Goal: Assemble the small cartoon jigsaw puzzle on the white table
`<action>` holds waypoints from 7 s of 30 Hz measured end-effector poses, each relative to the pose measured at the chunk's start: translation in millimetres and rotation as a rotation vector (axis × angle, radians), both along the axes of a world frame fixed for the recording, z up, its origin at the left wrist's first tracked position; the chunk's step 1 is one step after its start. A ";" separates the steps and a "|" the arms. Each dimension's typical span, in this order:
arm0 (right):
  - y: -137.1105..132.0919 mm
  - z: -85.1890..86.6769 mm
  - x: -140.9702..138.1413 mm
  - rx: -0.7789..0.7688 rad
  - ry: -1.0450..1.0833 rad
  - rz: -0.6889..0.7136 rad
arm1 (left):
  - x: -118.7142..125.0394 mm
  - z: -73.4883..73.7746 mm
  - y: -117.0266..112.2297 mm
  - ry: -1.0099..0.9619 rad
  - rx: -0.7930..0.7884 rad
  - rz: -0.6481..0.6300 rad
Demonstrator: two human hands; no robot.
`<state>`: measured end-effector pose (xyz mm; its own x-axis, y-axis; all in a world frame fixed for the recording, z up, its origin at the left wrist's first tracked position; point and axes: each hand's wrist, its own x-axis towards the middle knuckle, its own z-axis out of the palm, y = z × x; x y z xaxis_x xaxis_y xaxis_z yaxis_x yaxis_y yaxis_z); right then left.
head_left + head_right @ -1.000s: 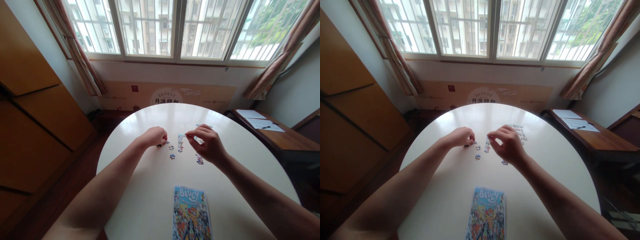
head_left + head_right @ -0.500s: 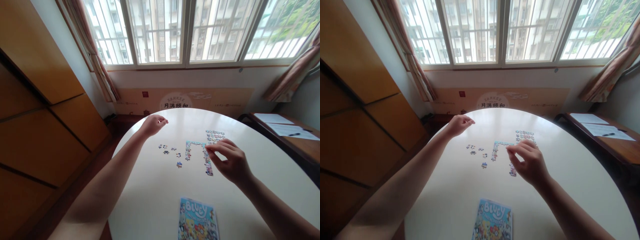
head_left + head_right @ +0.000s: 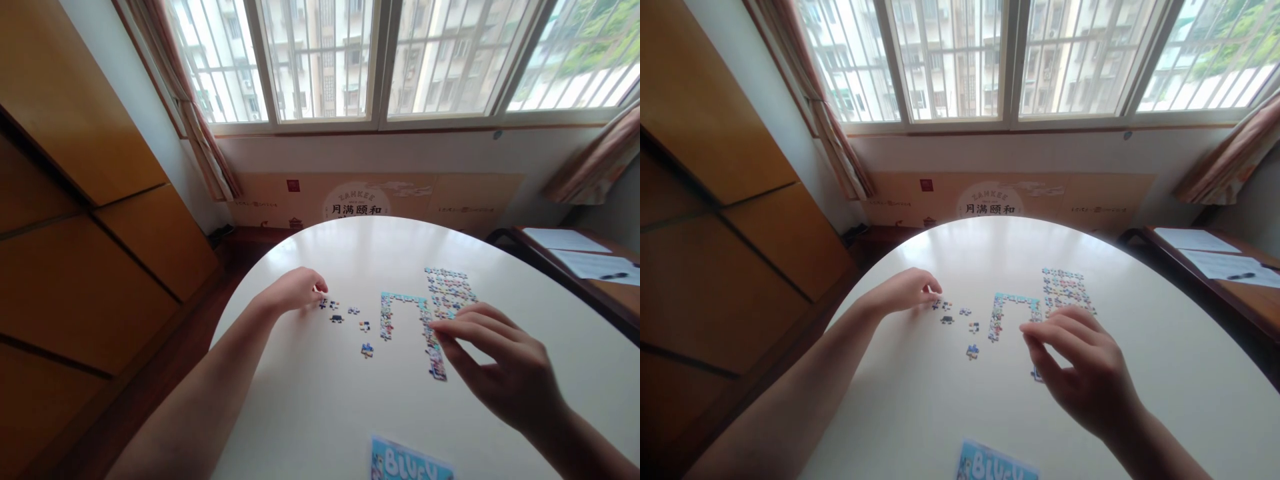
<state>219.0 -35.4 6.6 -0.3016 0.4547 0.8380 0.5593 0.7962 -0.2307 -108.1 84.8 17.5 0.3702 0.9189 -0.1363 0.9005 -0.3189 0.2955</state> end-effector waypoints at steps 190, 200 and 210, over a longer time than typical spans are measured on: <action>-10.8 -19.2 -20.5 -0.622 -0.684 0.028 | 79.7 -7.2 -53.0 -0.206 -0.136 -0.563; -12.4 -15.8 -21.7 -0.659 -0.753 0.001 | 89.7 -21.3 -47.4 -0.414 -0.256 -0.377; -14.5 -9.2 -23.5 -0.661 -0.779 -0.002 | 94.4 -23.0 -54.3 -0.341 -0.181 -0.365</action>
